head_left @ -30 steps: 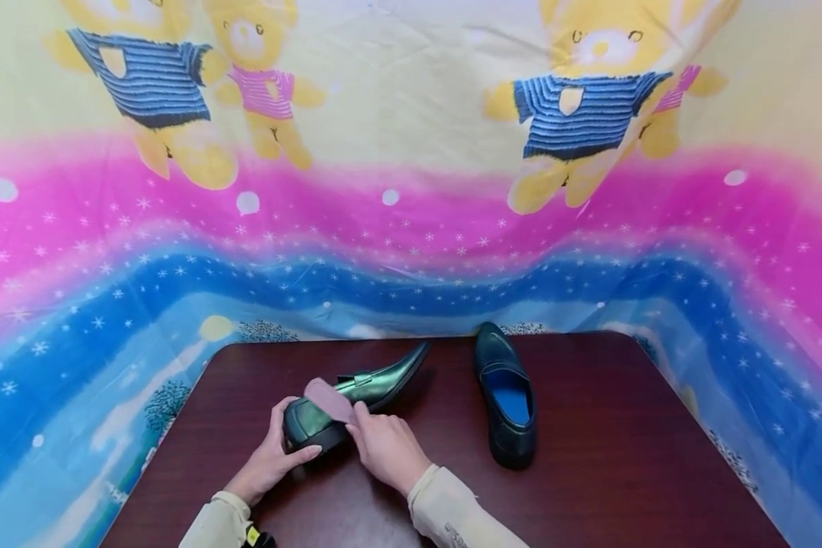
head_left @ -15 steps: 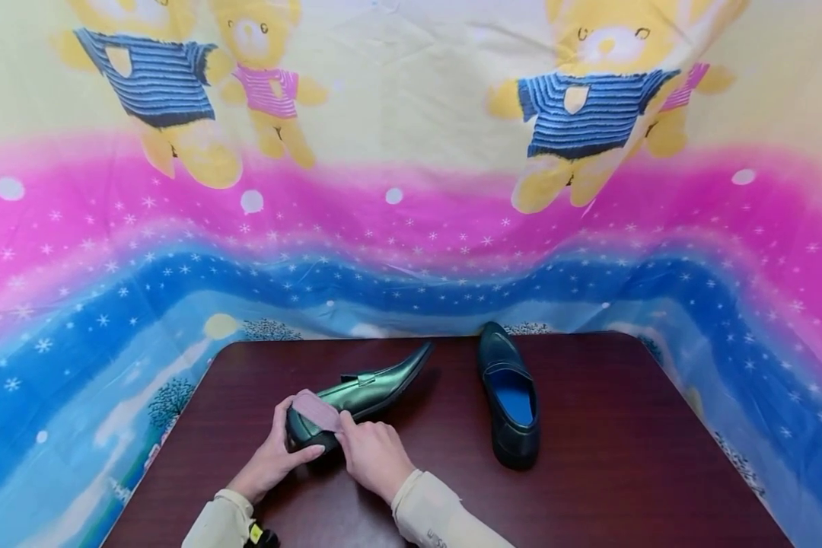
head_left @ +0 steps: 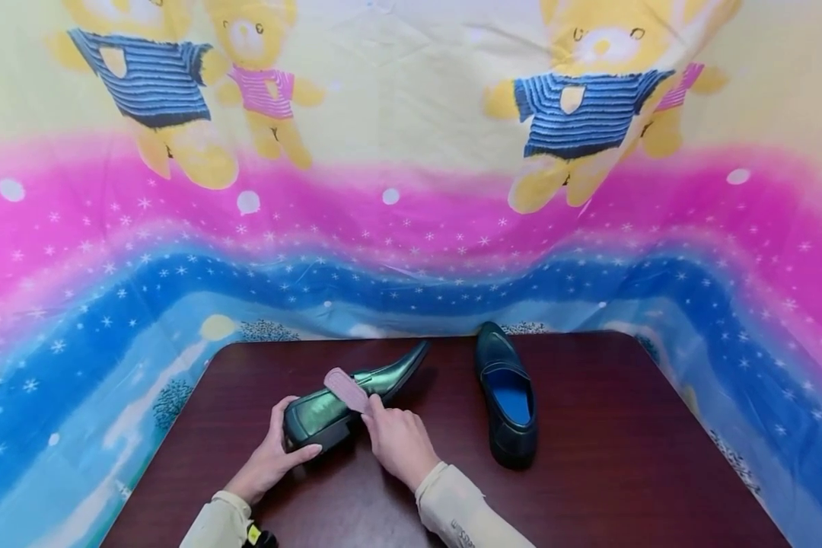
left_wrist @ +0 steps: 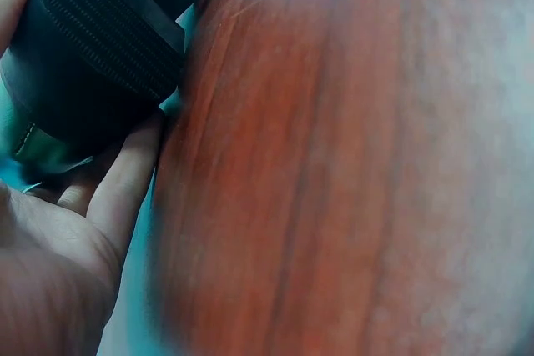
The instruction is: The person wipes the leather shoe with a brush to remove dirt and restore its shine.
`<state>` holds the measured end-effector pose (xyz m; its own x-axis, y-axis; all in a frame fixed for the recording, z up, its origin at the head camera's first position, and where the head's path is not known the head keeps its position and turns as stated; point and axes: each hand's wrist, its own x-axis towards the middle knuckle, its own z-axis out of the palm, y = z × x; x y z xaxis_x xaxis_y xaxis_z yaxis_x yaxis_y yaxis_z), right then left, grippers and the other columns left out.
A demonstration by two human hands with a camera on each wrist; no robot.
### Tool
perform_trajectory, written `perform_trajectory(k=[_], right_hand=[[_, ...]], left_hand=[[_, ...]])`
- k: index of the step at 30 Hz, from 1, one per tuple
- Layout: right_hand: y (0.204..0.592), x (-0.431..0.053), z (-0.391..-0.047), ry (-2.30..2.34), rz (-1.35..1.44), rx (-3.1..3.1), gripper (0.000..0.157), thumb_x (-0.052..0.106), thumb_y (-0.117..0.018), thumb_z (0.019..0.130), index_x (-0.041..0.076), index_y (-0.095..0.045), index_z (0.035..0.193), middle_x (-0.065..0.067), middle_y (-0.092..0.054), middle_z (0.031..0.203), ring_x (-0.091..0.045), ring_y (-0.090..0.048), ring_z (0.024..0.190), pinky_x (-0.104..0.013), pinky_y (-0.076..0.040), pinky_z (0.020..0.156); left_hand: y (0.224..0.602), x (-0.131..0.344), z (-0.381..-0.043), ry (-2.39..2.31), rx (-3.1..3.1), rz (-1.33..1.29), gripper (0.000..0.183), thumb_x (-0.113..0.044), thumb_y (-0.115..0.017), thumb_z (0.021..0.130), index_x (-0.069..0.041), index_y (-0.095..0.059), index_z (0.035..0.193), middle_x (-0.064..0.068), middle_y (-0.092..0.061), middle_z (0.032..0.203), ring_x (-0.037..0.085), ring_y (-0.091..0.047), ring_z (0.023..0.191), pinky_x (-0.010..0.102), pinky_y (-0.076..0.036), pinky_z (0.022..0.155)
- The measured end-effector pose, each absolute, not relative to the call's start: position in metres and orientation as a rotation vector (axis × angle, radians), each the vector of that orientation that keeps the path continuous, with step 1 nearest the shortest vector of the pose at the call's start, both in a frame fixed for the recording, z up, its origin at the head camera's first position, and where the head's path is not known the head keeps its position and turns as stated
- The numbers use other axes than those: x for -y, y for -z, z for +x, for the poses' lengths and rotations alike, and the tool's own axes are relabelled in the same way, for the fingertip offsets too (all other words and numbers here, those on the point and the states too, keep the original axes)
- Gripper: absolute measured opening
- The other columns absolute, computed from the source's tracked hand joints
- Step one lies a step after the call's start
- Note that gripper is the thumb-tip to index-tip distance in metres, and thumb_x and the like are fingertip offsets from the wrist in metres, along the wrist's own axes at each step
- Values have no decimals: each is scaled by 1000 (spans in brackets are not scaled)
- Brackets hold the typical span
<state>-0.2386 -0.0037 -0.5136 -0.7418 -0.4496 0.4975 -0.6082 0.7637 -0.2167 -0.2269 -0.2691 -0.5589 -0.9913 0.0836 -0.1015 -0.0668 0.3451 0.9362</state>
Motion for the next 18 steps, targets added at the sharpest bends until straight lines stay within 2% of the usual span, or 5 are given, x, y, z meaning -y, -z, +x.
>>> perform_trajectory(k=[6, 12, 15, 18], right_hand=[[516, 19, -228, -460, 1096, 2535, 20, 30, -56, 107, 15, -48, 96, 8, -52, 61, -11, -47, 47, -26, -36, 46], [520, 24, -226, -389, 1139, 2543, 19, 30, -60, 105, 17, -51, 95, 8, -53, 61, -9, -46, 47, -25, -36, 47], [523, 18, -230, -384, 1109, 2549, 19, 30, -60, 105, 17, -51, 95, 8, -53, 61, -10, -48, 48, -26, -36, 47], [525, 8, -235, -385, 1077, 2551, 19, 30, -61, 105, 17, -51, 95, 6, -56, 61, -13, -52, 49, -28, -38, 47]], left_hand=[[559, 270, -226, -1708, -2492, 26, 96, -23, -82, 89, -27, -15, 157, 14, -46, 152, 28, -49, 133, 40, -38, 105], [557, 271, -226, -1670, -2512, 27, 98, -25, -83, 89, -26, -14, 158, 15, -48, 149, 32, -46, 135, 43, -37, 106], [558, 270, -226, -1693, -2485, 20, 97, -25, -81, 90, -28, -13, 158, 13, -43, 154, 30, -45, 138, 39, -38, 106], [559, 271, -225, -1732, -2449, 22, 95, -24, -80, 91, -28, -13, 158, 13, -37, 159, 28, -45, 139, 28, -39, 105]])
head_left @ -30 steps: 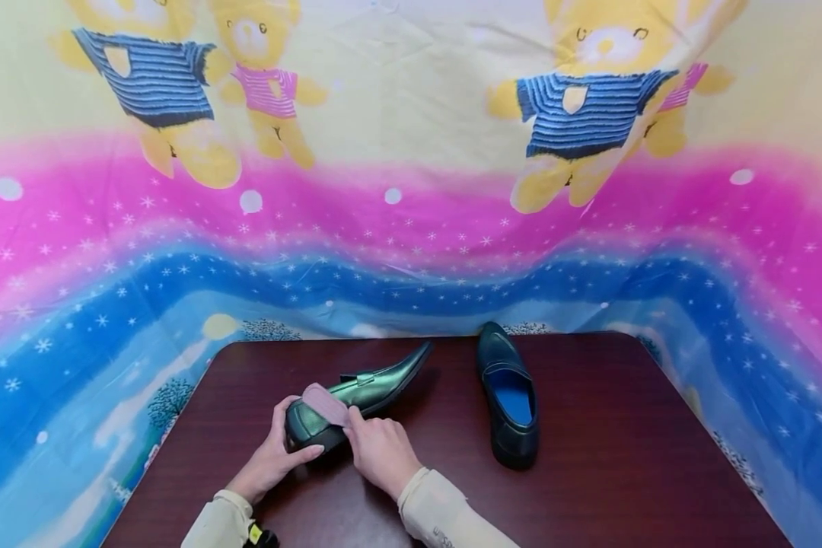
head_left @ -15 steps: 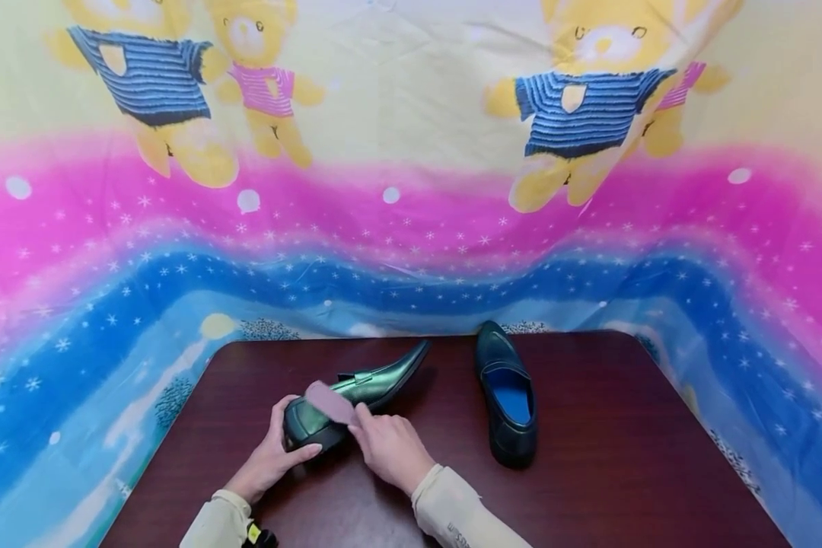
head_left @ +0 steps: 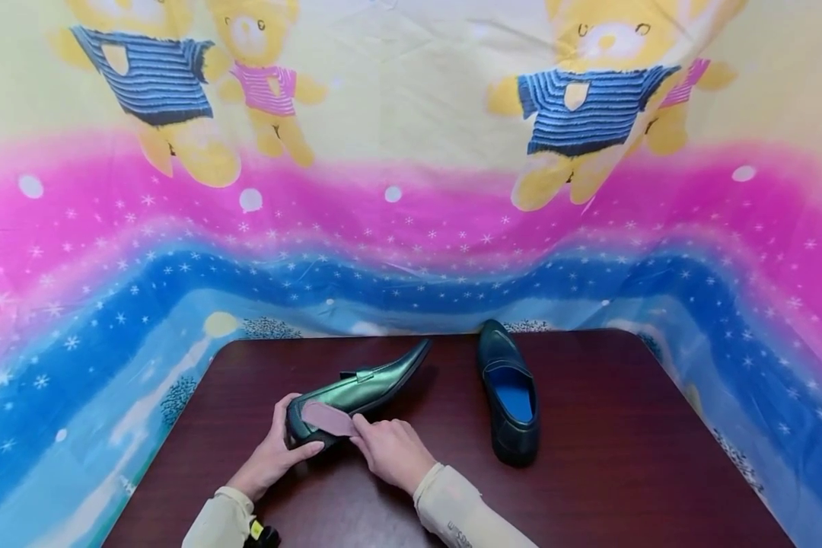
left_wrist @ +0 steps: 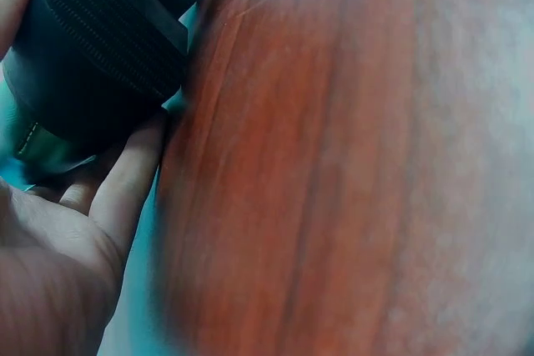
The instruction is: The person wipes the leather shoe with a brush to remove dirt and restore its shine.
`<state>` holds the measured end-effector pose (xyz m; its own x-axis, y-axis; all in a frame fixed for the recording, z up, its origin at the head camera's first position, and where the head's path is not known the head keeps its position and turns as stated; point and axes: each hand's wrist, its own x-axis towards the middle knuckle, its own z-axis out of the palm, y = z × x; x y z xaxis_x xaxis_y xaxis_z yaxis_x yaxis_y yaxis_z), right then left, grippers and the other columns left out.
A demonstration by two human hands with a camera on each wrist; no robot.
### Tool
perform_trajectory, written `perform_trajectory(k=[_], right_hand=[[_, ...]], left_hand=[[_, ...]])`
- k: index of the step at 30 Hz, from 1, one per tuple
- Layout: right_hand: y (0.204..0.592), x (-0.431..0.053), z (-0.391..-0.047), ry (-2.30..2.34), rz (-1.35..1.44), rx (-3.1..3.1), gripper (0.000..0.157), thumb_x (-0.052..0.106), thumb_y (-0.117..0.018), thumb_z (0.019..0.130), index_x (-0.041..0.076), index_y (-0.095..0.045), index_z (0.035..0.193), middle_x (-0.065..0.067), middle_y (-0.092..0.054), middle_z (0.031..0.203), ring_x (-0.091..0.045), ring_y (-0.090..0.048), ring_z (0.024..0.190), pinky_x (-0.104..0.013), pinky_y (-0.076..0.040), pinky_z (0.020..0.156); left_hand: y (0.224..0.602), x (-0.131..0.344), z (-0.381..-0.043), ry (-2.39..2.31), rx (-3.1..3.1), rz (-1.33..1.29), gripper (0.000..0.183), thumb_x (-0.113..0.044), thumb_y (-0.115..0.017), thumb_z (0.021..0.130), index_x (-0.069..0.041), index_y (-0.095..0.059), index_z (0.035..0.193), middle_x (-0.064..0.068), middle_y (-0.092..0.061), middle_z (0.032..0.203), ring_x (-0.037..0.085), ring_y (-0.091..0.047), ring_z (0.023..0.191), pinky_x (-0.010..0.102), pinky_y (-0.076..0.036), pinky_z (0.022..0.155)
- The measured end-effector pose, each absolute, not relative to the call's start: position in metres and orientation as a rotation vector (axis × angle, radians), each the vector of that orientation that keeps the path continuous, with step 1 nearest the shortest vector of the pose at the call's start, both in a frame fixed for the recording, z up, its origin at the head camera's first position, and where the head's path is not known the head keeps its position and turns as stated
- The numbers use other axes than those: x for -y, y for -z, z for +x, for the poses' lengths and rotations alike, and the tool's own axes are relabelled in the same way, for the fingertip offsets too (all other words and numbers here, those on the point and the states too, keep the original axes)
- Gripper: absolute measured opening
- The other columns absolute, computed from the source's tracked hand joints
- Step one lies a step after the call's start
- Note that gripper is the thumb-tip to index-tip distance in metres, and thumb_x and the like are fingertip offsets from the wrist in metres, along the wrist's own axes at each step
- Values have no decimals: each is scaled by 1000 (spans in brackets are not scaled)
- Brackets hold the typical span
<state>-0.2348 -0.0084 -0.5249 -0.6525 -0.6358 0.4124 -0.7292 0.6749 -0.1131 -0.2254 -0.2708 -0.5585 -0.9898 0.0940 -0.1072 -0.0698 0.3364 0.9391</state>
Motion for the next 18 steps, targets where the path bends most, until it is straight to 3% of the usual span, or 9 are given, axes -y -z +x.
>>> perform_trajectory(k=[4, 8, 18], right_hand=[[527, -8, -243, -398, 1015, 2576, 19, 28, -62, 105, 16, -50, 97, 4, -58, 62, -15, -54, 50, -29, -40, 47], [527, -24, -251, -434, 935, 2607, 18, 27, -62, 105, 16, -50, 98, 3, -56, 62, -16, -53, 50, -30, -40, 48], [521, -27, -252, -622, 904, 2637, 19, 28, -54, 109, 13, -47, 99, 6, -48, 62, -11, -47, 50, -26, -37, 49]], left_hand=[[561, 271, -225, -1781, -2414, 21, 94, -21, -80, 91, -27, -13, 157, 16, -36, 157, 27, -52, 132, 19, -41, 98], [563, 271, -224, -1814, -2387, 32, 94, -19, -79, 92, -25, -12, 158, 19, -36, 155, 28, -57, 124, 20, -45, 93], [564, 270, -228, -1831, -2386, 54, 91, -18, -78, 93, -26, -13, 156, 17, -34, 156, 28, -56, 126, 18, -45, 94]])
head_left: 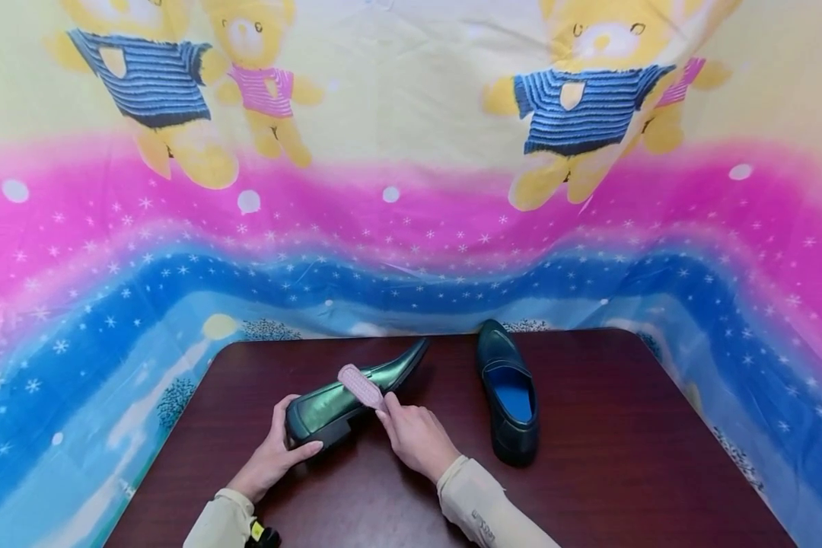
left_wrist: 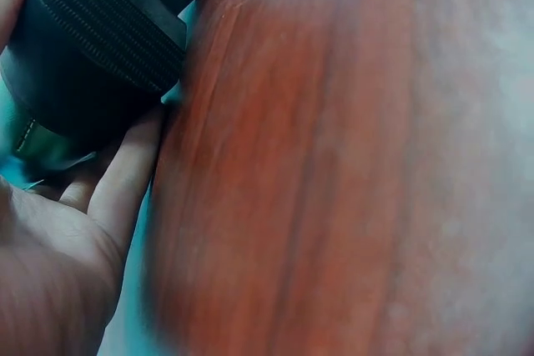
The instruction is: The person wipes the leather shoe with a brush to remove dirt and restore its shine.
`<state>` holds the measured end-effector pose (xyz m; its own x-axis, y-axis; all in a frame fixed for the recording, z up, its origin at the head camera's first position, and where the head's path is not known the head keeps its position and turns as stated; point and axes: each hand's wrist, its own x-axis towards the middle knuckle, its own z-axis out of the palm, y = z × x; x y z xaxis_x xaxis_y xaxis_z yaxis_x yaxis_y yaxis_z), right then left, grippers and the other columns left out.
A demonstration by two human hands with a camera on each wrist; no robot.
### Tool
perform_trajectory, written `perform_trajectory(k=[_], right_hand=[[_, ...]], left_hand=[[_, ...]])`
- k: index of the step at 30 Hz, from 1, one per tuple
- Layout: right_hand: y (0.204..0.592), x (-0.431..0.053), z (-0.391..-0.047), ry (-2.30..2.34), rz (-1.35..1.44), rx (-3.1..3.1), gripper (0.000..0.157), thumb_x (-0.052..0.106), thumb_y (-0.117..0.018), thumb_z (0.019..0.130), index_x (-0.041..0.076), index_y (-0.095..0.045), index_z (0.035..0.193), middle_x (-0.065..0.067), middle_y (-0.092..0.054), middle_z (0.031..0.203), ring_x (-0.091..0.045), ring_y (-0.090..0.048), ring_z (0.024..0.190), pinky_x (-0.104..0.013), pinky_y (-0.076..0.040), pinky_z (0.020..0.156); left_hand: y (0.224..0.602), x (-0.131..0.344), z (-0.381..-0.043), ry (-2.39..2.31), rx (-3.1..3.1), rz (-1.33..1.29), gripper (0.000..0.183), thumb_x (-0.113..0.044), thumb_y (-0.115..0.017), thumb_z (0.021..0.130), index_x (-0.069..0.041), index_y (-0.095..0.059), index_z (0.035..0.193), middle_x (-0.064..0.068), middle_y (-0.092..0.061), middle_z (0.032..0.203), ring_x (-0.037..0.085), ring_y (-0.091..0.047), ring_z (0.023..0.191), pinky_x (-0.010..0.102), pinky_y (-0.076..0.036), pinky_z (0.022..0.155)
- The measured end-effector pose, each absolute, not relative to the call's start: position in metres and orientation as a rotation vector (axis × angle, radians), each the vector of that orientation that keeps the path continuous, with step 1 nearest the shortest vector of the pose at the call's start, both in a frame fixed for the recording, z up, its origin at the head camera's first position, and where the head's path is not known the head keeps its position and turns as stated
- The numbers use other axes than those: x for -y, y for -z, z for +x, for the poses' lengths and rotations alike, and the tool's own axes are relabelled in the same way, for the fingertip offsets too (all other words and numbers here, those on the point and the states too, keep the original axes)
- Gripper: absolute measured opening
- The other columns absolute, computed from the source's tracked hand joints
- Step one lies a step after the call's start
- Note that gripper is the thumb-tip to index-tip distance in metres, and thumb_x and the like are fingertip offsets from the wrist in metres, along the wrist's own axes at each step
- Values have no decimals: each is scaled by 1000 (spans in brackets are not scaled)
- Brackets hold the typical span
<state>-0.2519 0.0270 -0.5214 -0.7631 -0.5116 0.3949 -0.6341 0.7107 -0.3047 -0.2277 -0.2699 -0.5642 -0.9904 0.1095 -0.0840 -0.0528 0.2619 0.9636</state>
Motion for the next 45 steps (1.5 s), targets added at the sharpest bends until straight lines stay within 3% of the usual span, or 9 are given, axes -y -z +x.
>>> perform_trajectory(k=[9, 19, 26, 35, 39, 45], right_hand=[[529, -24, -252, -520, 910, 2594, 17, 26, -58, 106, 15, -50, 97, 7, -49, 59, -11, -48, 48, -27, -36, 47], [525, -41, -261, -557, 639, 2624, 15, 27, -61, 105, 15, -52, 101, 5, -47, 55, -15, -48, 45, -29, -34, 45], [512, -45, -263, -579, 440, 2626, 19, 27, -63, 104, 14, -53, 95, -2, -49, 55, -25, -53, 47, -36, -38, 46], [518, -35, -249, -527, 885, 2529, 17, 29, -60, 106, 15, -53, 97, 7, -49, 59, -14, -52, 48, -29, -39, 48], [524, -32, -249, -428, 972, 2534, 18, 31, -59, 106, 17, -52, 97, 7, -53, 61, -12, -52, 49, -27, -40, 49], [531, -40, -255, -395, 896, 2546, 19, 31, -63, 104, 19, -52, 96, 7, -52, 59, -12, -50, 47, -27, -37, 47]], left_hand=[[564, 271, -227, -1841, -2359, 26, 91, -18, -78, 94, -27, -12, 156, 17, -32, 157, 30, -55, 128, 18, -46, 94], [559, 269, -226, -1817, -2375, 7, 93, -22, -78, 94, -27, -11, 158, 18, -33, 158, 31, -55, 129, 20, -46, 93], [560, 267, -227, -1814, -2378, 31, 93, -21, -80, 92, -28, -14, 157, 15, -33, 159, 31, -53, 132, 23, -44, 98], [559, 271, -224, -1741, -2418, -19, 96, -26, -79, 93, -28, -9, 159, 17, -36, 156, 31, -54, 130, 42, -44, 104], [559, 270, -226, -1748, -2406, -13, 95, -27, -78, 93, -29, -10, 159, 16, -35, 157, 30, -53, 131, 40, -43, 104], [561, 271, -228, -1792, -2374, 0, 93, -24, -78, 94, -30, -11, 158, 16, -35, 157, 29, -55, 129, 25, -46, 97]])
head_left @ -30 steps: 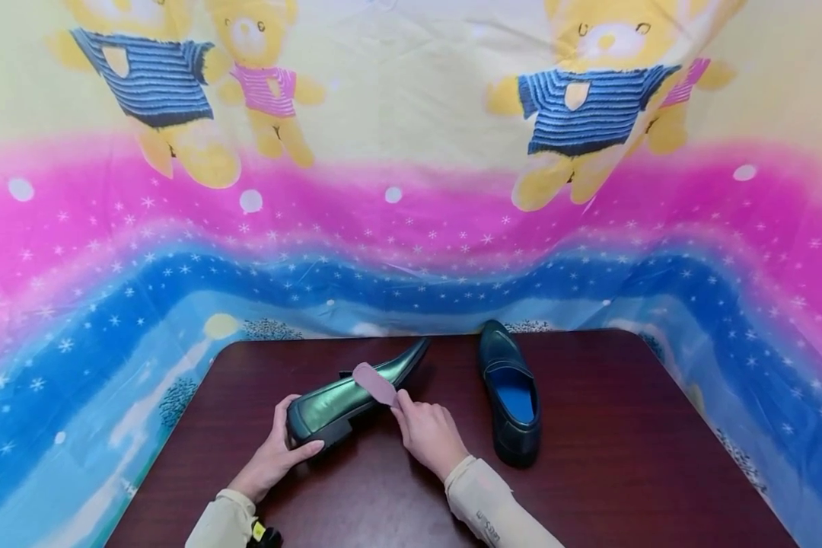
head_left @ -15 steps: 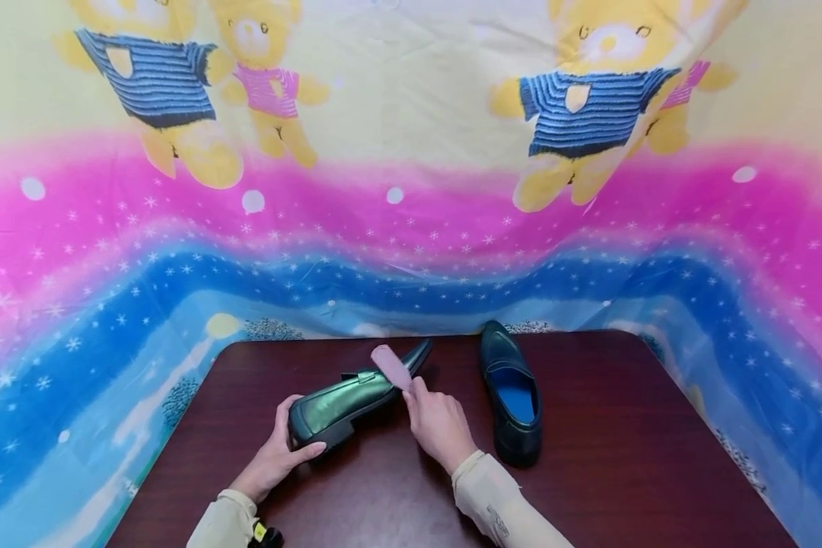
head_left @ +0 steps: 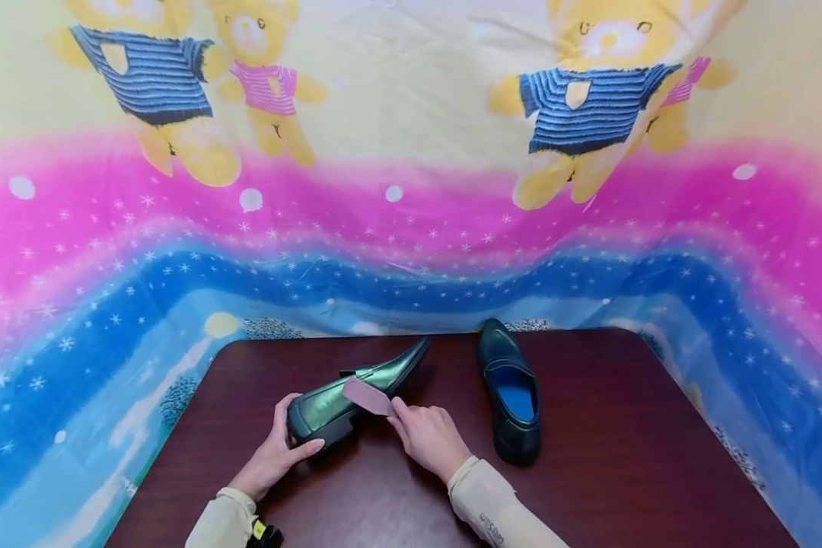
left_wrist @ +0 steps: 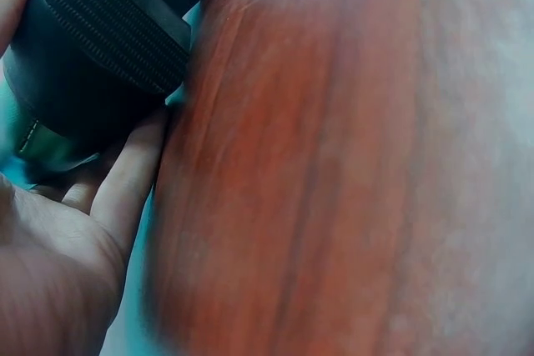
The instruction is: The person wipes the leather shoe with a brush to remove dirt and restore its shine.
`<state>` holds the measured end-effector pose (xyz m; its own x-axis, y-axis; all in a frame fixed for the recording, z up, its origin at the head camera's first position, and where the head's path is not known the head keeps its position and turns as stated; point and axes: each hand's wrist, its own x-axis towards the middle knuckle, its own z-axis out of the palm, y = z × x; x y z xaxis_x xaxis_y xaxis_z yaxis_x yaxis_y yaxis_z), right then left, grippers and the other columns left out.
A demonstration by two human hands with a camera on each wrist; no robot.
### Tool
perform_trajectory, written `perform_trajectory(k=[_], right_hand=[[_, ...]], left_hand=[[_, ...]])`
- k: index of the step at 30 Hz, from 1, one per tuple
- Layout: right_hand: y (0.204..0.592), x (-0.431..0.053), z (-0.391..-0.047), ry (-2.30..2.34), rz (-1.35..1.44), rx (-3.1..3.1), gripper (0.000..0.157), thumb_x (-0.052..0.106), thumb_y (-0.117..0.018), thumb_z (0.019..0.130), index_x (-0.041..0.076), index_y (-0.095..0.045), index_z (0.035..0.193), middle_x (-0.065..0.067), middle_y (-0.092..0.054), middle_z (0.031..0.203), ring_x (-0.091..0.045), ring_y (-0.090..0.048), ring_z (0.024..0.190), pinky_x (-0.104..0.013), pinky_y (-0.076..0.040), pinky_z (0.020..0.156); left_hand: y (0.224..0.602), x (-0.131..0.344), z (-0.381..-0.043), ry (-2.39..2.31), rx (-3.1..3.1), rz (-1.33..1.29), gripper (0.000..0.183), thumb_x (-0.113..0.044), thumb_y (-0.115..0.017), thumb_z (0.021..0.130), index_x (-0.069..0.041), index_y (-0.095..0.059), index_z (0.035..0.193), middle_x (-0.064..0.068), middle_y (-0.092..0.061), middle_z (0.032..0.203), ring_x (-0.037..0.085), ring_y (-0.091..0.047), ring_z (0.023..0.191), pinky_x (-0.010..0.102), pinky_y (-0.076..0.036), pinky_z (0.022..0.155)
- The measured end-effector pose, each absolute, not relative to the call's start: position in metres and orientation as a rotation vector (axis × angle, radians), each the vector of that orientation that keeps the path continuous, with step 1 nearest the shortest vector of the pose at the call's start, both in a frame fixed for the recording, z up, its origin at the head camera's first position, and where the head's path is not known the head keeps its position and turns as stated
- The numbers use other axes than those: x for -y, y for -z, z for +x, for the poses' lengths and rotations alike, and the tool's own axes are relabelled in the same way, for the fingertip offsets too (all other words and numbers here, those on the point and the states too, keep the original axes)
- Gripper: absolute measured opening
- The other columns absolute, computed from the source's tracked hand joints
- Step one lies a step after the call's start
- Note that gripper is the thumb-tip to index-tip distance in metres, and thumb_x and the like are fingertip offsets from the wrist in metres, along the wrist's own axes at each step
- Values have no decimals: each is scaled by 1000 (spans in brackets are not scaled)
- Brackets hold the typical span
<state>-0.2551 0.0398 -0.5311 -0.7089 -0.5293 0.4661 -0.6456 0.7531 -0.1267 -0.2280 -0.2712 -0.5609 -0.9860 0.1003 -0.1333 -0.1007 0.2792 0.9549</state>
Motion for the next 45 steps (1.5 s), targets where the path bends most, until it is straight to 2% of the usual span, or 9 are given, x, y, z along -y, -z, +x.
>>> perform_trajectory(k=[3, 9, 15, 18, 23, 27, 33, 38, 45], right_hand=[[532, -45, -258, -408, 837, 2549, 20, 32, -64, 104, 19, -51, 96, 7, -50, 57, -12, -49, 46, -26, -35, 46], [529, -54, -260, -433, 692, 2574, 18, 32, -64, 103, 18, -54, 99, 6, -50, 56, -12, -49, 47, -26, -35, 47], [525, -56, -262, -460, 600, 2530, 17, 28, -66, 102, 15, -56, 101, 4, -48, 54, -18, -50, 45, -30, -34, 45], [522, -52, -261, -478, 645, 2500, 17, 28, -66, 103, 16, -56, 98, 5, -46, 54, -17, -50, 46, -31, -35, 45], [520, -43, -259, -460, 848, 2426, 14, 31, -64, 103, 18, -60, 98, 5, -58, 61, -15, -57, 50, -31, -41, 48], [522, -42, -261, -419, 857, 2397, 13, 31, -67, 101, 19, -62, 97, 4, -63, 63, -16, -60, 52, -32, -42, 48], [519, -50, -267, -433, 760, 2437, 14, 31, -68, 100, 19, -62, 95, 3, -60, 59, -15, -56, 50, -29, -39, 47], [509, -60, -273, -499, 574, 2511, 13, 30, -68, 101, 19, -67, 95, 0, -58, 57, -18, -51, 47, -31, -37, 46], [496, -66, -277, -554, 458, 2626, 17, 33, -67, 102, 18, -73, 101, 3, -53, 56, -12, -40, 46, -28, -37, 49]], left_hand=[[561, 272, -227, -1805, -2366, 6, 92, -24, -77, 94, -30, -11, 158, 16, -33, 158, 29, -55, 129, 22, -46, 94], [562, 273, -228, -1804, -2391, 45, 91, -22, -77, 94, -27, -12, 158, 14, -30, 159, 31, -51, 133, 19, -43, 97], [563, 273, -228, -1788, -2397, 45, 91, -23, -77, 94, -29, -13, 158, 13, -30, 159, 32, -50, 135, 19, -42, 98], [562, 274, -228, -1785, -2401, 42, 91, -23, -78, 94, -29, -13, 157, 13, -31, 159, 31, -50, 134, 20, -42, 98], [563, 274, -227, -1793, -2403, 43, 92, -22, -78, 93, -27, -12, 158, 13, -32, 158, 30, -52, 132, 19, -42, 97], [564, 273, -227, -1801, -2398, 59, 93, -22, -78, 93, -25, -11, 159, 14, -32, 158, 30, -52, 132, 18, -42, 97], [564, 272, -227, -1834, -2392, 65, 92, -19, -77, 93, -24, -12, 158, 14, -32, 158, 29, -52, 130, 18, -44, 96], [563, 272, -227, -1814, -2395, 71, 92, -20, -78, 93, -25, -12, 158, 14, -32, 158, 29, -51, 133, 18, -43, 97], [562, 271, -226, -1791, -2404, 40, 93, -22, -79, 93, -28, -13, 158, 14, -33, 158, 31, -50, 134, 21, -42, 99]])
